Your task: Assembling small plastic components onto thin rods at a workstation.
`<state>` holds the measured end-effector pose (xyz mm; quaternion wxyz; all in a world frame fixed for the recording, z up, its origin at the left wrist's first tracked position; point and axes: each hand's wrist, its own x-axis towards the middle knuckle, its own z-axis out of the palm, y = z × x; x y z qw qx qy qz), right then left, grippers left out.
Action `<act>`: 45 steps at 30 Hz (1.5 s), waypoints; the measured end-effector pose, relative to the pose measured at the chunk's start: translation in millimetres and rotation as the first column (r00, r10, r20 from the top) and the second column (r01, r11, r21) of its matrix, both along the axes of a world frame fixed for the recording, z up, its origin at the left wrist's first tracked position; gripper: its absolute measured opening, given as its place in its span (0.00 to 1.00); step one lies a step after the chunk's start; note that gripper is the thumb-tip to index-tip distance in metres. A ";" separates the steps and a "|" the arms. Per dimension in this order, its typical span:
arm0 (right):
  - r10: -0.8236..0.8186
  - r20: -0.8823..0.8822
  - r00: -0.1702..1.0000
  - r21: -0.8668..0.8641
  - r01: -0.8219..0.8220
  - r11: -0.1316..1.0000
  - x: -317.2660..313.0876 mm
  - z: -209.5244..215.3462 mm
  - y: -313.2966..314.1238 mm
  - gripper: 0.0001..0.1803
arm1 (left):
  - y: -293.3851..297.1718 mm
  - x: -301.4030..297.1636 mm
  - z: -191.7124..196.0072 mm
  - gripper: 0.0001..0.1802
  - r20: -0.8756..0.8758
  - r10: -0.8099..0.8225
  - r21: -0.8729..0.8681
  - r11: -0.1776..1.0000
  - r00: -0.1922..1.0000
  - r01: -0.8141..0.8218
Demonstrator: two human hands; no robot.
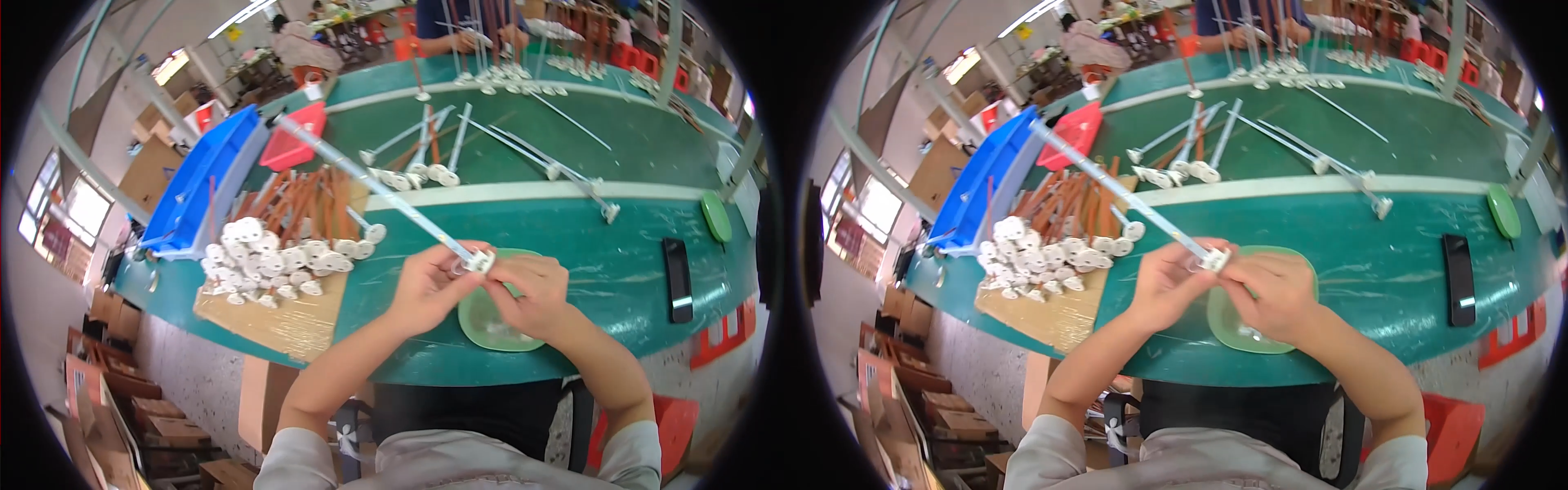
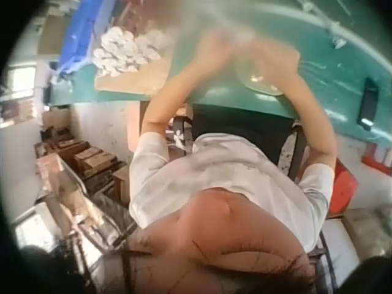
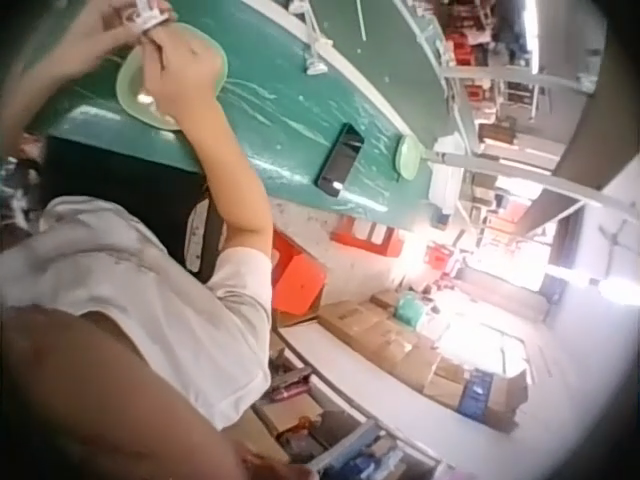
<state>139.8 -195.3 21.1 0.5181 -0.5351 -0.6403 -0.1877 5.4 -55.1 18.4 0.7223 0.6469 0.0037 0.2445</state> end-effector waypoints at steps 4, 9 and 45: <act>0.115 -0.056 0.992 -0.044 -0.117 0.992 -5.5 7.2 1.9 0.10 | -1.2 -25.7 54.1 0.22 -0.181 0.123 0.178 0.980 0.976 -0.091; 0.106 0.089 0.990 0.049 -0.110 0.993 2.1 6.0 2.9 0.11 | 67.9 -87.4 118.8 0.21 -0.312 0.468 0.486 0.827 0.827 -0.284; 0.242 0.147 0.959 -0.252 -0.200 0.947 -7.9 -7.8 5.2 0.07 | 217.8 99.3 35.8 0.14 -0.184 0.890 0.958 0.067 0.416 0.281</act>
